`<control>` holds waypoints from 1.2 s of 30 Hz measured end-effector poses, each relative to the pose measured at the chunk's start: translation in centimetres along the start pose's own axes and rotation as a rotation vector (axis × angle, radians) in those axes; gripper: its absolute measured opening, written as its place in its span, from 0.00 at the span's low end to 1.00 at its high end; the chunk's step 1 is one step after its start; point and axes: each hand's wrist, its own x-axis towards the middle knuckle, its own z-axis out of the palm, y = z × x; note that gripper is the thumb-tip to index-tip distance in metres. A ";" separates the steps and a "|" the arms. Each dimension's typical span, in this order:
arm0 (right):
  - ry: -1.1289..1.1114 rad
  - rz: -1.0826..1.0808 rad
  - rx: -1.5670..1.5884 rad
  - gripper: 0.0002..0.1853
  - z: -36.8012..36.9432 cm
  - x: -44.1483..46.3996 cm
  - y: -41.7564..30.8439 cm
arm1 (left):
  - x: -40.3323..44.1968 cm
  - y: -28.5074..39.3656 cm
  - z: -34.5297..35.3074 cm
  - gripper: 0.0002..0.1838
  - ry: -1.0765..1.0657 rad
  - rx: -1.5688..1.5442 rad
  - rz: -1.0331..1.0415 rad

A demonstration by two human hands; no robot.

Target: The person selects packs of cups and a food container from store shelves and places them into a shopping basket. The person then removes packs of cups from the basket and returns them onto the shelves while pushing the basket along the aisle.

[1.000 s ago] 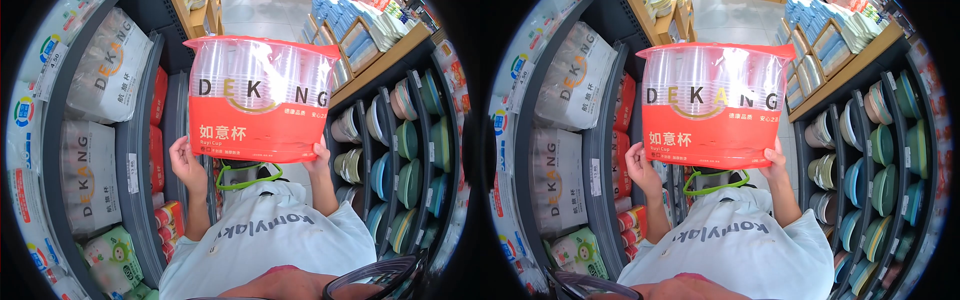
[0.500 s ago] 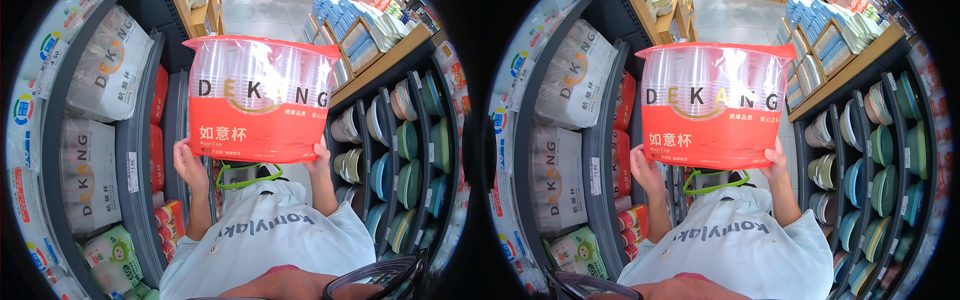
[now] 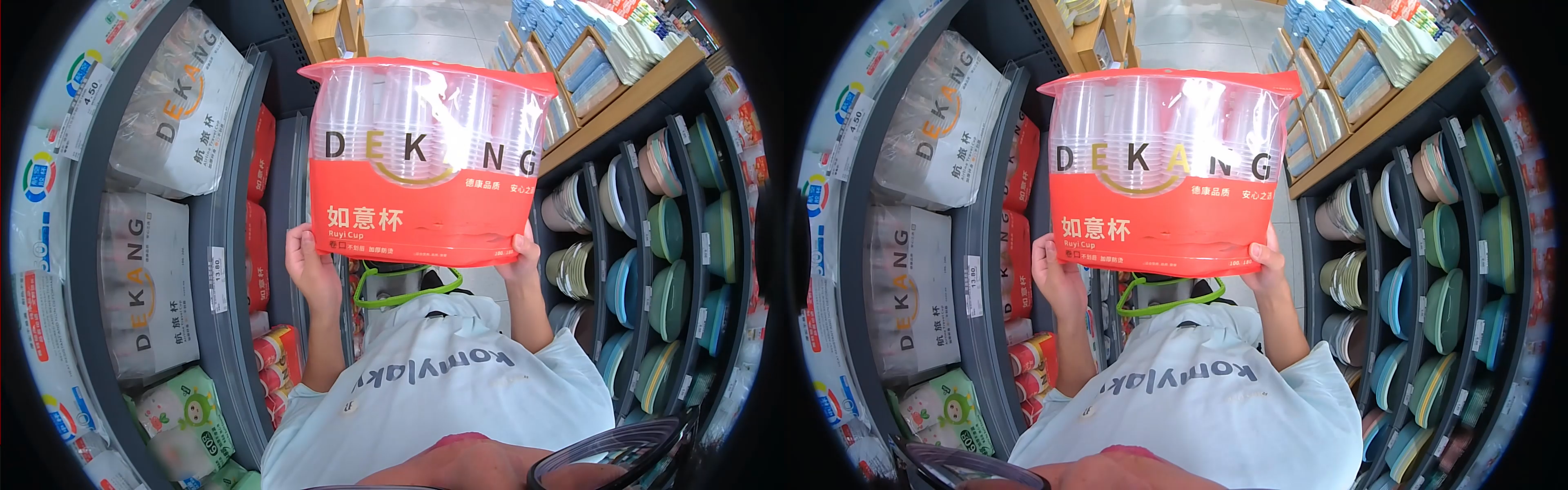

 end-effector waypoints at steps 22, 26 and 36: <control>-0.029 0.069 -0.024 0.47 0.7 0.3 0.5 | 0.8 -0.4 -5.5 0.20 -0.109 -0.261 -0.090; 0.059 0.024 -0.145 0.48 2.7 0.8 0.4 | -0.5 1.6 -0.5 0.21 0.025 0.464 0.232; 0.031 -0.146 -0.904 0.53 9.1 1.2 2.0 | -4.5 1.0 5.6 0.56 -0.505 0.146 -0.173</control>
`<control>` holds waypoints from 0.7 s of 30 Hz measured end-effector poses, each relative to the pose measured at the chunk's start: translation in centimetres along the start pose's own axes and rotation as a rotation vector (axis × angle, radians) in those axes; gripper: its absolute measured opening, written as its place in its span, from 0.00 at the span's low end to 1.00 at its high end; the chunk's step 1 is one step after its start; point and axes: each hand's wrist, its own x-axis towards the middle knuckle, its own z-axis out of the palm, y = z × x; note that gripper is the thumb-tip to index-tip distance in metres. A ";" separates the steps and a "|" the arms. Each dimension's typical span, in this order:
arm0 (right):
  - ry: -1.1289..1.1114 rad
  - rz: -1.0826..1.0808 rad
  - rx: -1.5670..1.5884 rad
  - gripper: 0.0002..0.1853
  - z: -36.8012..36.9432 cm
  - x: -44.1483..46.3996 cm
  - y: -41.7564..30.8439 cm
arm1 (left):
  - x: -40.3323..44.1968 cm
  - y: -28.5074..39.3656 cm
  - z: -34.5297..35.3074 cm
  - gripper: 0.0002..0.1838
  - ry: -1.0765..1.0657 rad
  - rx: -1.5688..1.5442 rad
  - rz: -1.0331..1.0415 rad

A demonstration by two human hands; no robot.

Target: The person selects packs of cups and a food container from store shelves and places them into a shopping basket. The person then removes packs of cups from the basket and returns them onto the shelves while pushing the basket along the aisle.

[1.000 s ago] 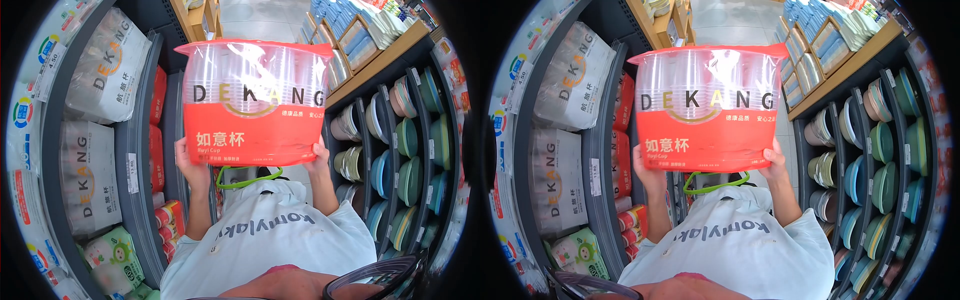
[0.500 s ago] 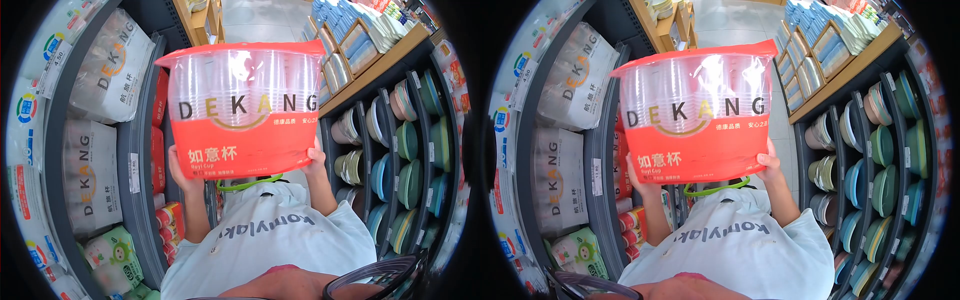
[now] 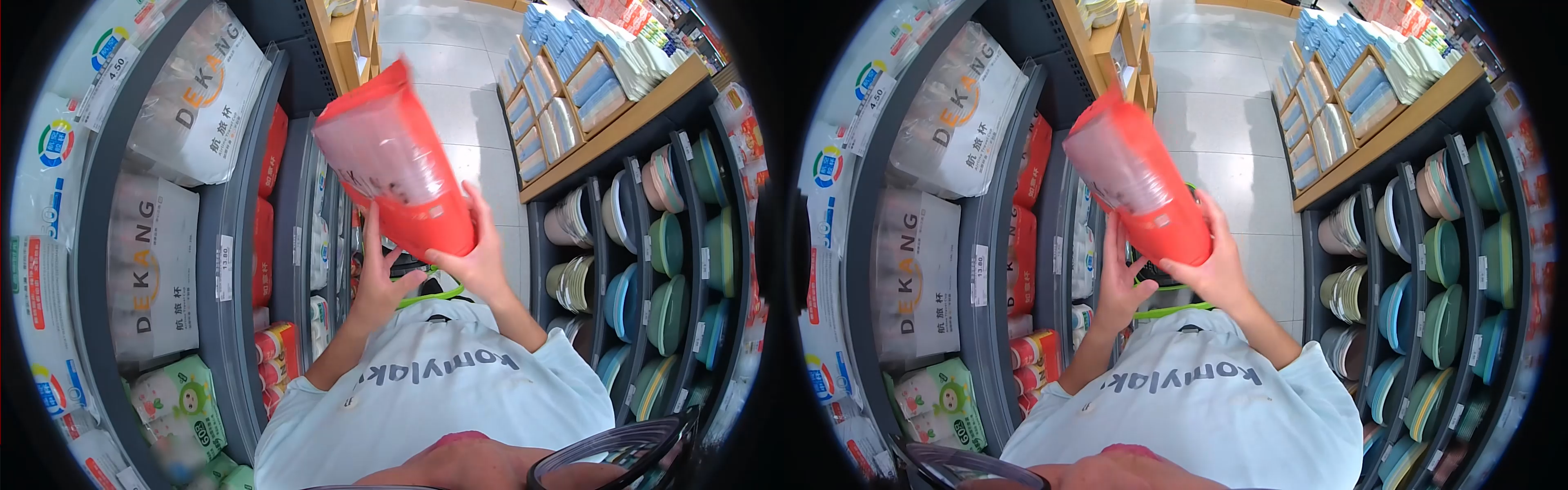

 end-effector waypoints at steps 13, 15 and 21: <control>-0.077 -0.685 -0.673 0.35 5.4 -3.5 0.7 | -1.2 -2.5 -1.5 0.43 0.188 -0.421 -0.008; -0.092 -0.670 -0.671 0.34 5.6 -3.8 0.7 | -0.7 -2.1 -1.7 0.39 0.189 -0.432 -0.004; -0.244 -0.669 -0.664 0.28 5.7 -4.1 -0.4 | -0.1 -1.5 -2.8 0.34 0.300 -0.632 -0.194</control>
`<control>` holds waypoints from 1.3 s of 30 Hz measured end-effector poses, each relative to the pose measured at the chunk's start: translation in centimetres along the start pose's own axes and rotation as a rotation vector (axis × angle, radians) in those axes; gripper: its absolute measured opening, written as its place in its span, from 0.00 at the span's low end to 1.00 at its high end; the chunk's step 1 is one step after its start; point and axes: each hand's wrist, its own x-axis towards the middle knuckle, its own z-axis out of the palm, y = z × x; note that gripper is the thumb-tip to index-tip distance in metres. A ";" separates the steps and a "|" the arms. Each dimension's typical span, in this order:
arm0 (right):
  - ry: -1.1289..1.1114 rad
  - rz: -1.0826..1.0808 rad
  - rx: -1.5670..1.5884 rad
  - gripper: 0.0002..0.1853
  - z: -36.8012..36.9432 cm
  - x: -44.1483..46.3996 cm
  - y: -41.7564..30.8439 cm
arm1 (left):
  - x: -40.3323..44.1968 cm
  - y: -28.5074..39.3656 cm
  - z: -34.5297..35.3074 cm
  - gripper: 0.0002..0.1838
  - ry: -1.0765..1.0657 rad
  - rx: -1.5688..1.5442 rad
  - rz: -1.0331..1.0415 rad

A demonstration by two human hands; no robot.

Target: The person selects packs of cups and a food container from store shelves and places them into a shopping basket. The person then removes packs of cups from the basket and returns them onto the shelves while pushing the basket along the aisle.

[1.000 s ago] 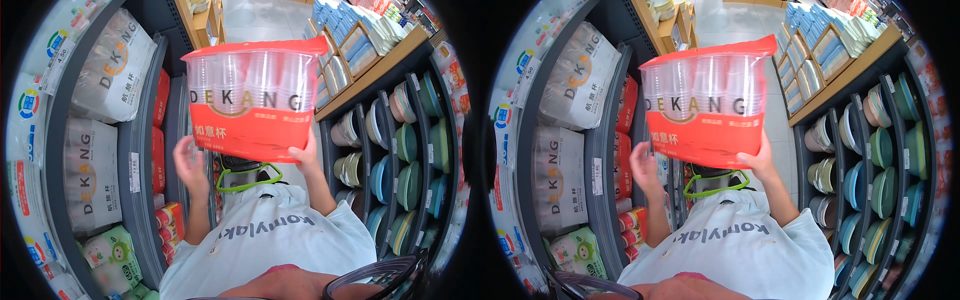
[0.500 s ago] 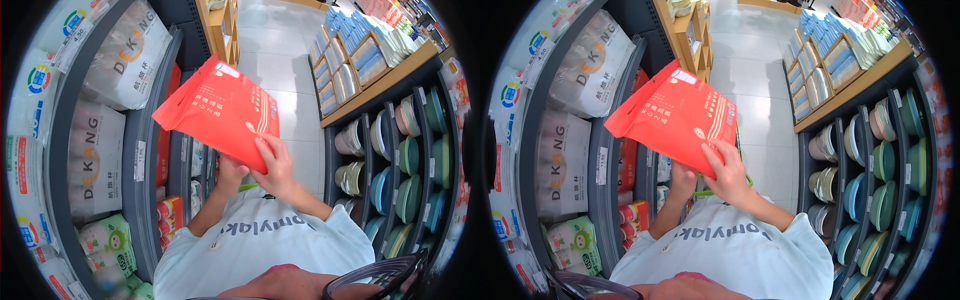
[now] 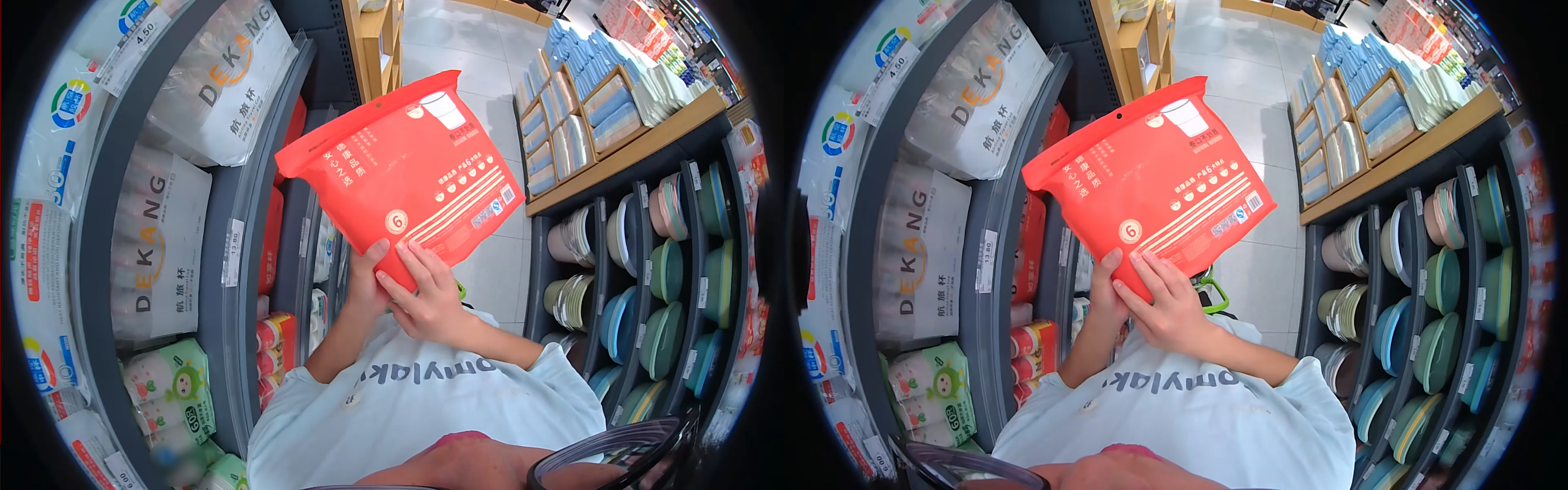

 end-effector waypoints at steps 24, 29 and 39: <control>0.204 0.933 1.179 0.52 -8.6 -3.2 11.3 | 1.8 5.6 -2.8 0.37 -0.059 0.060 -0.151; 0.260 0.961 1.212 0.46 -8.4 -2.9 11.0 | 2.1 5.4 -3.2 0.37 -0.110 0.066 -0.143; 0.511 0.824 1.188 0.39 -8.1 -2.7 11.3 | 0.9 5.3 -2.3 0.42 -0.288 0.327 0.004</control>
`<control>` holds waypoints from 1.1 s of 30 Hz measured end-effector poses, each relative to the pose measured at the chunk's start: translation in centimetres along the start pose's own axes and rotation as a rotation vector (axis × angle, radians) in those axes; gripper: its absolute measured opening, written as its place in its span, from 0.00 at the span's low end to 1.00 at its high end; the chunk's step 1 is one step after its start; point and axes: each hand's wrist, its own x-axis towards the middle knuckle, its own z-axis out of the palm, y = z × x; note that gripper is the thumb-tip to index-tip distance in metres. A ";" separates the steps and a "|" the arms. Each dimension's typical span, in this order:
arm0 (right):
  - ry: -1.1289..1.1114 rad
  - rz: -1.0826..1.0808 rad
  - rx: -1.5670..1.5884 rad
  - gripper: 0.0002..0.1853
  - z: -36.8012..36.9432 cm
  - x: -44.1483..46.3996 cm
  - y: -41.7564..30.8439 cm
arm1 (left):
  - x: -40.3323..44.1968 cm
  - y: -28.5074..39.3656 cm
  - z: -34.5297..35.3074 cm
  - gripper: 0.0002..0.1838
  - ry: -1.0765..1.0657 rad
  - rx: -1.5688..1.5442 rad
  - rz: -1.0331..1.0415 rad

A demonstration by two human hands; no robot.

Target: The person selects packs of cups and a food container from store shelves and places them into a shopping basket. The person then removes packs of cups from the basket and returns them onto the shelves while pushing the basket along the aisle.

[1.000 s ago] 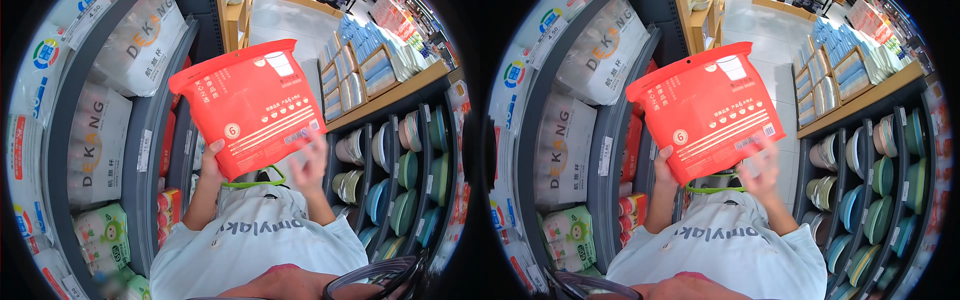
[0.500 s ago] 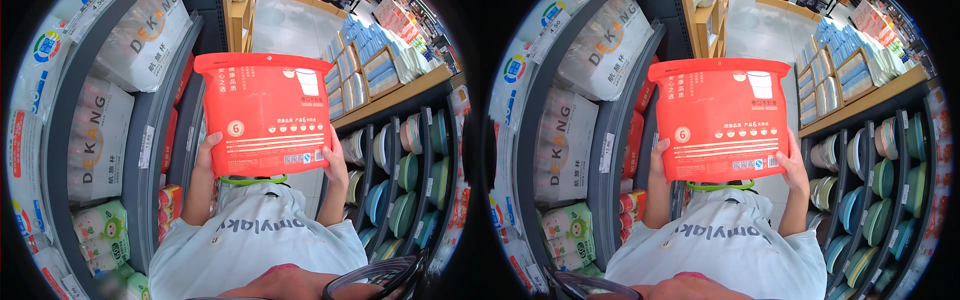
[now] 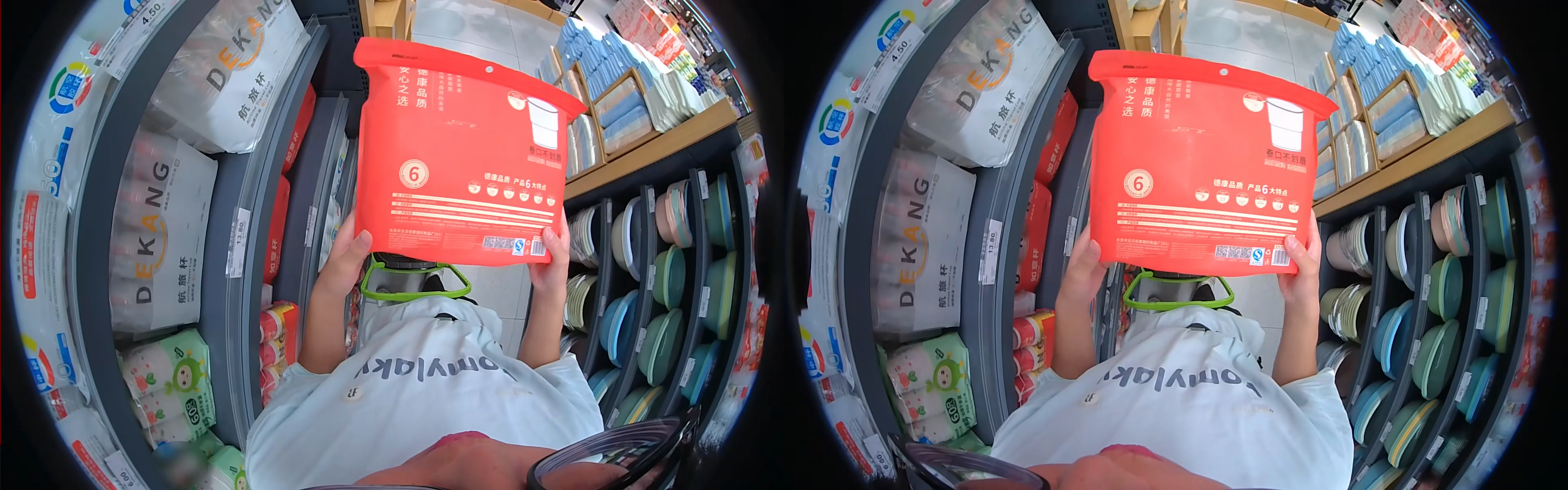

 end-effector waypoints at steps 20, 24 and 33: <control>0.007 -0.006 0.068 0.36 -0.9 -0.2 0.6 | -0.4 0.4 1.5 0.10 0.187 0.370 0.327; 0.017 0.004 0.084 0.35 -0.8 -0.3 0.7 | -0.6 0.4 1.4 0.09 0.217 0.353 0.314; 0.005 0.016 0.079 0.35 -0.6 -0.4 0.4 | -0.6 0.4 1.4 0.08 0.197 0.315 0.336</control>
